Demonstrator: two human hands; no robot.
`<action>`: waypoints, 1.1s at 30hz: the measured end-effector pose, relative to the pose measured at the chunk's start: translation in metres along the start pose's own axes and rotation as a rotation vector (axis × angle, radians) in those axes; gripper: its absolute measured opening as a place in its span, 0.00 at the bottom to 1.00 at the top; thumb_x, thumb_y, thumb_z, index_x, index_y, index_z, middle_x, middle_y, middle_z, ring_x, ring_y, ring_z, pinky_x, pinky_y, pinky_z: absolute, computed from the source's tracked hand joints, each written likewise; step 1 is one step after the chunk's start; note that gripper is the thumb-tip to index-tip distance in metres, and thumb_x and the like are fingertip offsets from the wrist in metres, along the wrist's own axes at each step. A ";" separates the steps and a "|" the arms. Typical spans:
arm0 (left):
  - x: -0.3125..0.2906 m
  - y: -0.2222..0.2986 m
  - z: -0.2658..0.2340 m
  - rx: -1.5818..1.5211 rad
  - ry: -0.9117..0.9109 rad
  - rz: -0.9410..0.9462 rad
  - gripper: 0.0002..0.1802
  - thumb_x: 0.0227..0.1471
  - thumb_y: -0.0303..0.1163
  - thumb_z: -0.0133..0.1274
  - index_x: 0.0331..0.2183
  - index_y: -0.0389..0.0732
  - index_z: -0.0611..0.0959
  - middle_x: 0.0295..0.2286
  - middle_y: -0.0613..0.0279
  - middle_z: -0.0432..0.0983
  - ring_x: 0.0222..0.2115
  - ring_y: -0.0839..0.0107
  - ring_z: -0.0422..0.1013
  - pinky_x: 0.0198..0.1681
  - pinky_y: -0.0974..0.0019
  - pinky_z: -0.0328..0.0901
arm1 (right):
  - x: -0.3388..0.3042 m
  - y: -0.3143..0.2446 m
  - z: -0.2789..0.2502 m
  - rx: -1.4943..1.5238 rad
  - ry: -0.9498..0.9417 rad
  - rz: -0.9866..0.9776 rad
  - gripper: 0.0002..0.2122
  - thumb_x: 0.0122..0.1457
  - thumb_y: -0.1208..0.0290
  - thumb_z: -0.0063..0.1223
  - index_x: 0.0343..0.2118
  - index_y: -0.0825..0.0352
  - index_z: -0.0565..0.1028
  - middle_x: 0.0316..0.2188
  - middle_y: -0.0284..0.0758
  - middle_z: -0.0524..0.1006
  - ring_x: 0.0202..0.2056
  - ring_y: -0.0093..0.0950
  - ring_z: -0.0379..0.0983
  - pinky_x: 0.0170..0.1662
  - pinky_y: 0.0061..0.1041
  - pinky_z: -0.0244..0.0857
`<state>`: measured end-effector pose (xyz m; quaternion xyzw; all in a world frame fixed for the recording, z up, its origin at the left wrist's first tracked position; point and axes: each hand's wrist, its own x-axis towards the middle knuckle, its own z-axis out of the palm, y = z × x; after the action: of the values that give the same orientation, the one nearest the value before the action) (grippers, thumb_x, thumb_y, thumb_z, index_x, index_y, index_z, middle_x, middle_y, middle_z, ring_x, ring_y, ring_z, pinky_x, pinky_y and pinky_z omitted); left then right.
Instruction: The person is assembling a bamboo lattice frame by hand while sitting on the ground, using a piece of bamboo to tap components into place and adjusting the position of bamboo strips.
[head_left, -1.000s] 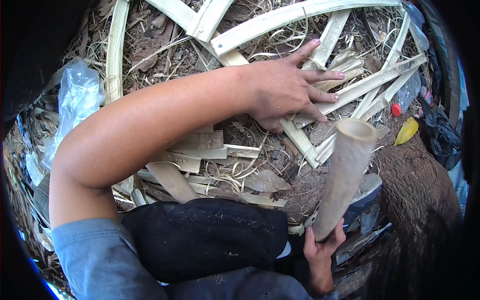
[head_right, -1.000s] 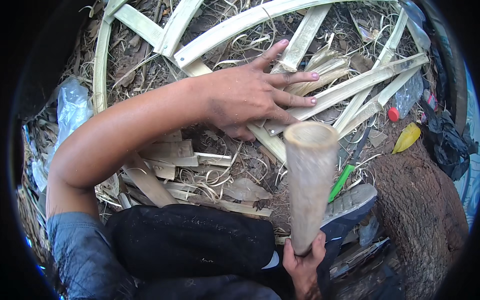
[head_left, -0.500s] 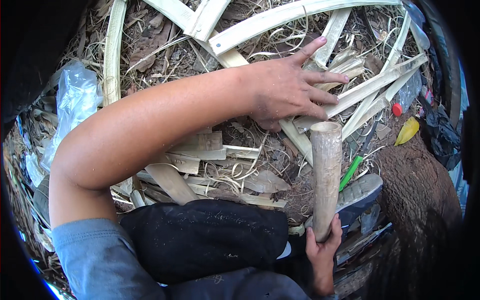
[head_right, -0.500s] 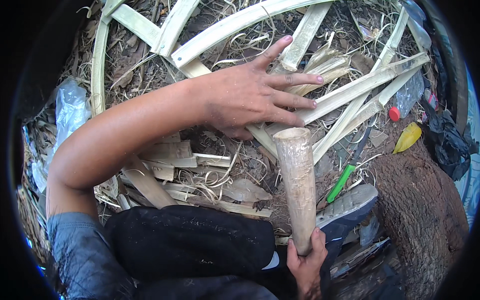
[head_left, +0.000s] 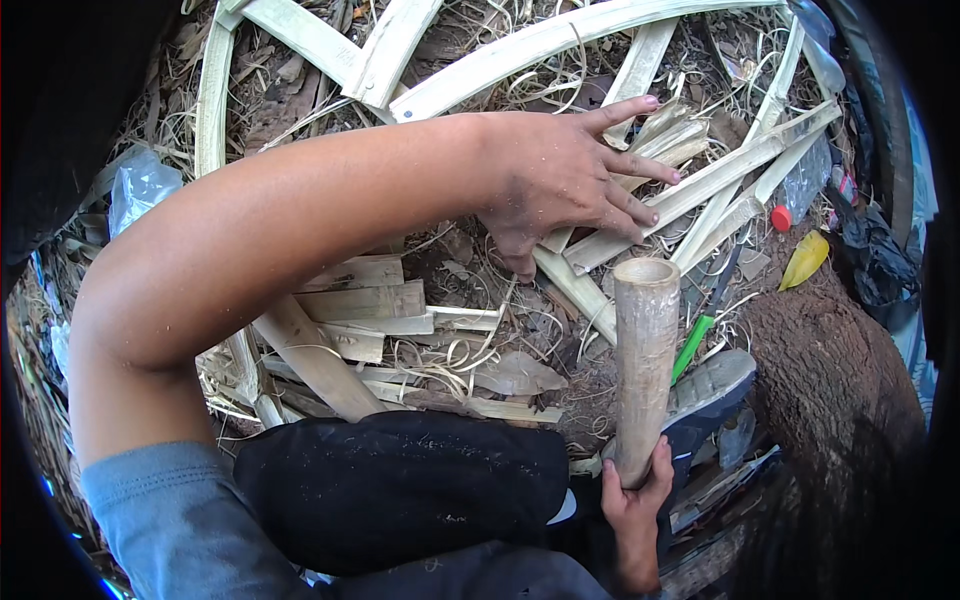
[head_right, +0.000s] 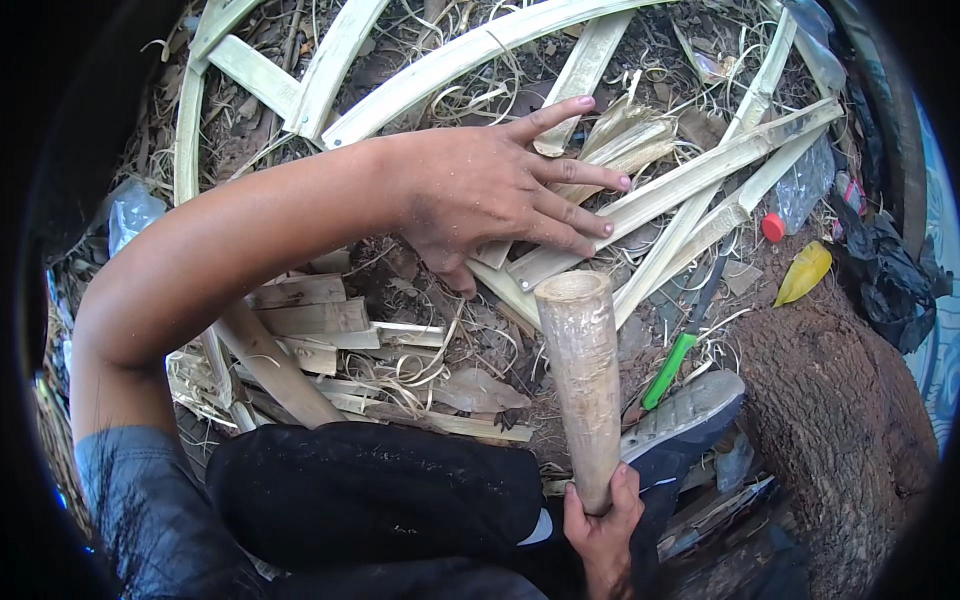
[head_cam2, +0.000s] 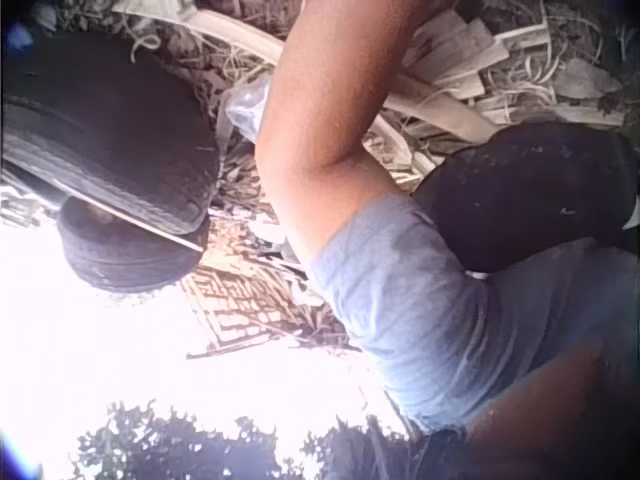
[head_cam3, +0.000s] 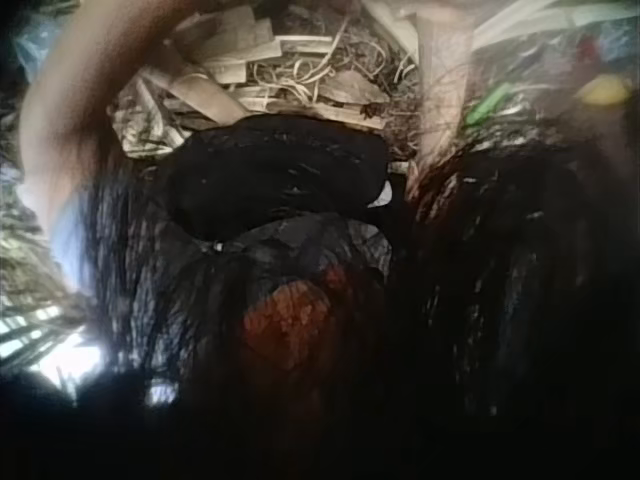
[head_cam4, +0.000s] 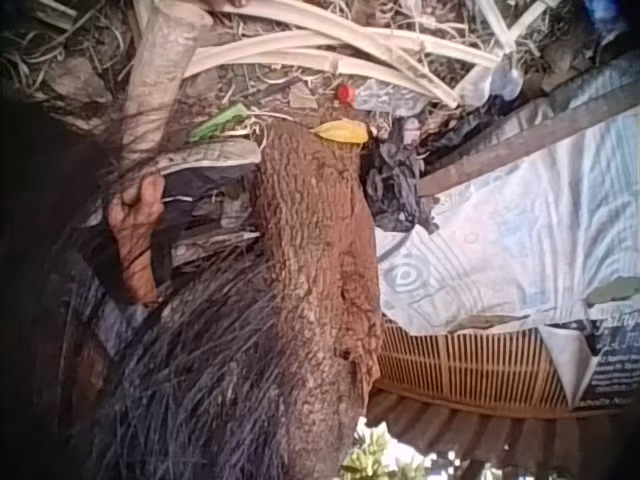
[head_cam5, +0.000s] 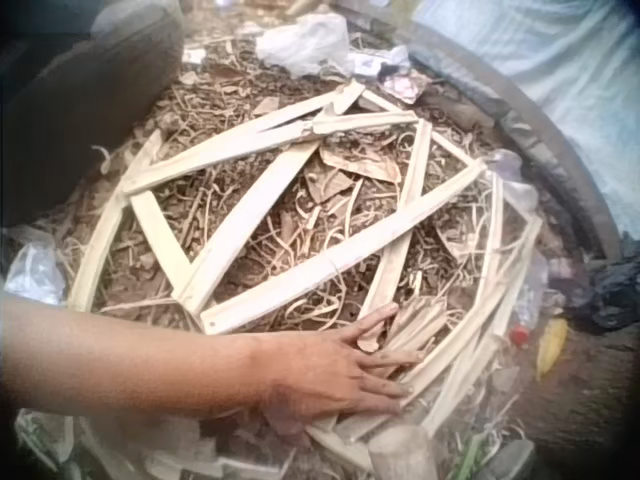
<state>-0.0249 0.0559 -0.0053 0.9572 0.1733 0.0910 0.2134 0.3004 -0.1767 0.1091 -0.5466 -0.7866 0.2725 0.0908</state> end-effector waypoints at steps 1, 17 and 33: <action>0.000 0.000 0.001 -0.008 0.014 -0.016 0.52 0.24 0.53 0.73 0.56 0.58 0.75 0.61 0.74 0.63 0.69 0.67 0.42 0.69 0.37 0.15 | 0.002 -0.003 0.000 0.002 -0.018 0.002 0.40 0.47 0.81 0.63 0.63 0.63 0.56 0.36 0.51 0.73 0.31 0.47 0.72 0.31 0.41 0.67; 0.001 -0.002 -0.001 0.001 0.025 -0.017 0.52 0.22 0.48 0.74 0.56 0.57 0.76 0.61 0.74 0.64 0.69 0.67 0.42 0.68 0.36 0.14 | -0.031 0.013 0.002 0.127 -0.069 0.018 0.39 0.50 0.83 0.63 0.63 0.69 0.52 0.60 0.52 0.57 0.59 0.45 0.63 0.62 0.42 0.56; 0.001 -0.001 0.003 -0.006 0.060 -0.009 0.49 0.21 0.47 0.74 0.53 0.56 0.78 0.60 0.73 0.65 0.68 0.66 0.44 0.68 0.35 0.15 | -0.008 -0.010 0.009 0.085 -0.027 0.081 0.38 0.48 0.81 0.63 0.61 0.62 0.53 0.43 0.55 0.72 0.41 0.52 0.72 0.42 0.45 0.69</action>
<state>-0.0238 0.0555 -0.0081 0.9526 0.1834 0.1192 0.2116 0.2914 -0.1899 0.1080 -0.5699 -0.7528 0.3164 0.0922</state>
